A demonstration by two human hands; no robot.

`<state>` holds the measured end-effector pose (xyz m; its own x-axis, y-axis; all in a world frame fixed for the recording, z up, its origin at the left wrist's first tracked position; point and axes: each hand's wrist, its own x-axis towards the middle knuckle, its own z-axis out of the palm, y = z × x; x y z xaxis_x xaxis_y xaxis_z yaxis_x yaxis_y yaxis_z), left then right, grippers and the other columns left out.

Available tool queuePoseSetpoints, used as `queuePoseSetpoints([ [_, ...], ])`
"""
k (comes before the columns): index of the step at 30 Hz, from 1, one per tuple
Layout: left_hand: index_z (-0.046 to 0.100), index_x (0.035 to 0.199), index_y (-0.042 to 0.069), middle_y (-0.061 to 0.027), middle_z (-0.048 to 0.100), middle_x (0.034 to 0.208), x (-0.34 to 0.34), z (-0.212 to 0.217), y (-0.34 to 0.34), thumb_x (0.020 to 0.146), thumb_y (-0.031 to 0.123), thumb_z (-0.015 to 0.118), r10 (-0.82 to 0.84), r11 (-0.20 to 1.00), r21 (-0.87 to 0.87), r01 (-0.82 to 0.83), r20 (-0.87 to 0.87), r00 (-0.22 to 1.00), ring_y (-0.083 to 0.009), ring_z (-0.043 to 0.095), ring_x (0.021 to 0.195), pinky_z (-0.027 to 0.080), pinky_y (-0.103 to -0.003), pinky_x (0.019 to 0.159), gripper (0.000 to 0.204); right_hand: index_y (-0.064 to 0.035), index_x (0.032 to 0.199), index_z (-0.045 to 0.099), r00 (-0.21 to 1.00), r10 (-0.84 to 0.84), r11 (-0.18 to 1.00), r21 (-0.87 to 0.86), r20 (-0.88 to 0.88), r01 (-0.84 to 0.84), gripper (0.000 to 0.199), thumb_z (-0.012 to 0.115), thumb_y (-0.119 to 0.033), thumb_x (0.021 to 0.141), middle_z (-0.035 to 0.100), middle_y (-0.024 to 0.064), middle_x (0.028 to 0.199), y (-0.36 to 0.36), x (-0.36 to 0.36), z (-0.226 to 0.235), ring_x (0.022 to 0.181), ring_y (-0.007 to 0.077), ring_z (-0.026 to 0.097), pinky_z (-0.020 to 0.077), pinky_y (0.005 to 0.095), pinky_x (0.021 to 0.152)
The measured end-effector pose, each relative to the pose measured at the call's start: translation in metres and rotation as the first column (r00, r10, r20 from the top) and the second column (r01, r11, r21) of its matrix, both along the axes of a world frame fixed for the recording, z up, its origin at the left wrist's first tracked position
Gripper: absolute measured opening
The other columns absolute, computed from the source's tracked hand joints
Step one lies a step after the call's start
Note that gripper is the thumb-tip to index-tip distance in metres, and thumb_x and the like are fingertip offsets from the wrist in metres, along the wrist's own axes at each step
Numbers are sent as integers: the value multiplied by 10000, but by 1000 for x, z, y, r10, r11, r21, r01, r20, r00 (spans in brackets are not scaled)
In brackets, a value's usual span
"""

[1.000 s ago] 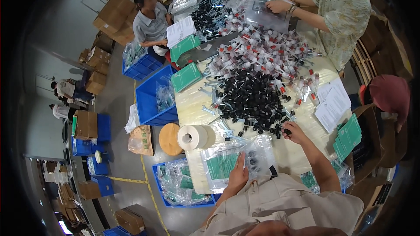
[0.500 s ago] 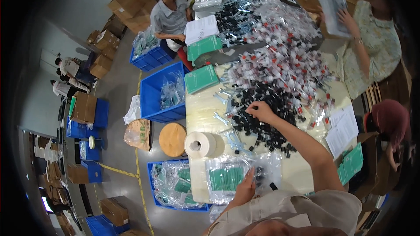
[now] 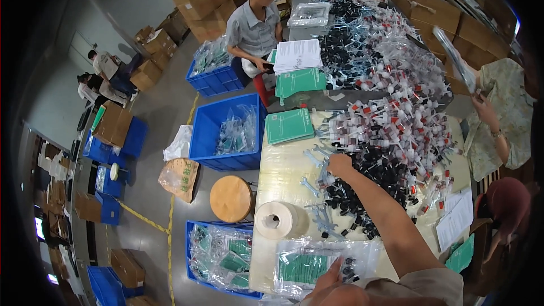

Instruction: Packaging small electronic or plastic components and manuals into plastic bags at a warehouse workstation.

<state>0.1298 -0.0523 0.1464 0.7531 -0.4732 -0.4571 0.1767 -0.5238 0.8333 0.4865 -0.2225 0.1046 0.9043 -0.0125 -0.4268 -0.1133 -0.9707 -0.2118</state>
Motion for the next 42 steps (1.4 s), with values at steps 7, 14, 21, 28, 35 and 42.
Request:
queuePoseSetpoints([
  [7, 248, 1386, 216, -171, 435, 1300, -3, -19, 0, 787, 81, 462, 8, 1000, 15, -9, 62, 998, -361, 560, 956, 472, -392, 749, 650, -19, 877, 641, 952, -238, 943, 280, 192, 179, 340, 706, -295, 689, 648, 127, 814, -35, -11, -30, 695, 261, 633, 498, 382, 560],
  [14, 242, 1370, 81, -188, 360, 1354, -12, 17, -2, 768, 26, 447, -20, 1000, 15, 14, 502, 865, -361, 466, 1127, 464, -404, 840, 638, -67, 819, 491, 740, -53, -240, 728, -670, 642, 170, 618, -180, 830, 484, 24, 708, -52, -115, 70, 525, 87, 449, 265, 187, 354],
  [21, 230, 1361, 40, -168, 317, 1387, -2, 49, -27, 690, -54, 448, -91, 990, 136, 26, 493, 865, -403, 553, 950, 507, -418, 619, 712, -66, 951, 519, 576, 339, -164, 556, -744, 815, 191, 559, -231, 864, 522, 100, 683, -80, -322, 85, 493, 114, 450, 291, 179, 346],
  [28, 204, 1380, 77, -164, 352, 1365, -32, 73, -52, 717, -17, 463, -262, 964, 179, 195, 539, 800, -388, 586, 829, 484, -445, 563, 718, -83, 969, 543, 604, -2, -144, 598, -797, 789, 218, 492, -282, 896, 559, 24, 738, -38, -389, 52, 565, 134, 537, 355, 226, 394],
  [35, 168, 1396, 144, -200, 356, 1345, -70, 94, -58, 728, 9, 432, -369, 928, 233, 289, 482, 795, -413, 541, 957, 462, -491, 726, 731, -65, 991, 545, 970, 74, -483, 842, -232, 239, 246, 641, -172, 791, 543, 68, 1025, 14, -394, -170, 1031, 178, 488, 374, 341, 954],
  [42, 207, 1384, 105, -223, 490, 1193, -67, 71, -45, 743, 23, 421, -402, 890, 373, 262, 371, 837, -425, 576, 795, 469, -494, 638, 682, -85, 1250, 487, 976, 217, 423, 902, -12, -83, 479, 625, -108, 792, 581, 80, 1038, -10, -386, -83, 940, 155, 535, 429, 283, 862],
])
